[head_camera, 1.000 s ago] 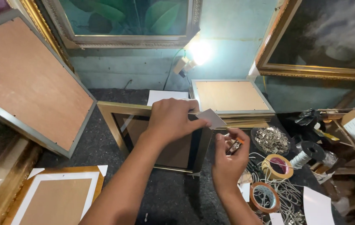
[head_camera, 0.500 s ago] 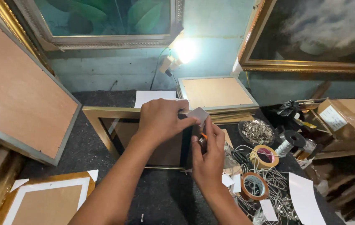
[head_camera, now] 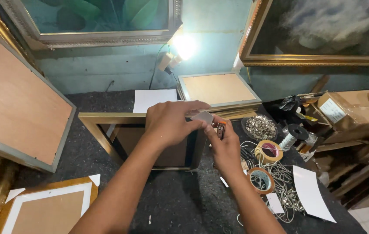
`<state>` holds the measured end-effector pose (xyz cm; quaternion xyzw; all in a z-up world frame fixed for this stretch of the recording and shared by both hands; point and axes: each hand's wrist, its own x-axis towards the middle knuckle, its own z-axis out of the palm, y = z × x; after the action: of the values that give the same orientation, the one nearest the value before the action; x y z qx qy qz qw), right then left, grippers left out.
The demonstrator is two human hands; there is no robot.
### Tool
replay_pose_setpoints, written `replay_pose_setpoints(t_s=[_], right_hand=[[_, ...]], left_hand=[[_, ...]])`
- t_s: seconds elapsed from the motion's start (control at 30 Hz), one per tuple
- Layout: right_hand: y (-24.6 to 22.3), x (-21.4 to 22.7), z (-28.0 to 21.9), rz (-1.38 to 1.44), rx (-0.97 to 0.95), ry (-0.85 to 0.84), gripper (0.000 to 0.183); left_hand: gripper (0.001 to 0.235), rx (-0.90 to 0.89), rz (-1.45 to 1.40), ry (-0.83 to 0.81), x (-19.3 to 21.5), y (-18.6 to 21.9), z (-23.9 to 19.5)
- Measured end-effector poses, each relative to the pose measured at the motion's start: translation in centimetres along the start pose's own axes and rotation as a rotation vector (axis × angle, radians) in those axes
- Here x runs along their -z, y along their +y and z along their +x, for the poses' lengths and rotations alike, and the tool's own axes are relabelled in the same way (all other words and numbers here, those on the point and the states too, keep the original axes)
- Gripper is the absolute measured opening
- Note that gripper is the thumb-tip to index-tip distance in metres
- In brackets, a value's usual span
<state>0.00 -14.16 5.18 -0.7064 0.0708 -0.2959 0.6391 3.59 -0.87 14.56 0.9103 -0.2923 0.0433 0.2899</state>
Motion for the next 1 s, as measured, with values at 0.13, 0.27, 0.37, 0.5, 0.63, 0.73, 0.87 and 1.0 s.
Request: replay_pose_setpoints(t_s=[0.13,0.27,0.37,0.5,0.63,0.73,0.87,1.0], right_hand=[[0.3,1.2,0.0,0.069,-0.06,-0.056,0.028],[-0.6,2.2,-0.7,0.081,-0.139,-0.219,0.019],[-1.5,2.7,-1.3,0.179,-0.287,-0.301,0.021],[-2.0,3.6,-2.1,0.407,-0.523,-0.273,0.029],[-1.7,4.7,-2.6,0.421,-0.528,-0.333,0.017],[-2.2,5.3,-3.2,0.429,-0.646,-0.356,0.032],[-2.2,6.0,-4.0,0.417,-0.703,-0.437,0.03],[-1.7,6.9,-5.3,0.399,-0.7,-0.541,0.021]], left_hand=[[0.027,-0.026,0.018,-0.025,-1.0,-0.5,-0.1],[0.027,-0.062,0.005,0.009,-1.3,-0.3,-1.1],[0.026,-0.074,0.012,0.038,-1.7,-0.3,-1.7],[0.025,-0.073,0.109,0.052,-2.6,-0.4,-2.7],[0.019,-0.092,0.077,0.086,-2.6,0.3,-4.7],[0.017,-0.127,0.073,0.115,-2.8,1.0,-6.3],[0.015,-0.165,0.048,0.152,-3.0,2.1,-8.6],[0.017,-0.219,0.059,0.204,-3.8,2.3,-11.0]])
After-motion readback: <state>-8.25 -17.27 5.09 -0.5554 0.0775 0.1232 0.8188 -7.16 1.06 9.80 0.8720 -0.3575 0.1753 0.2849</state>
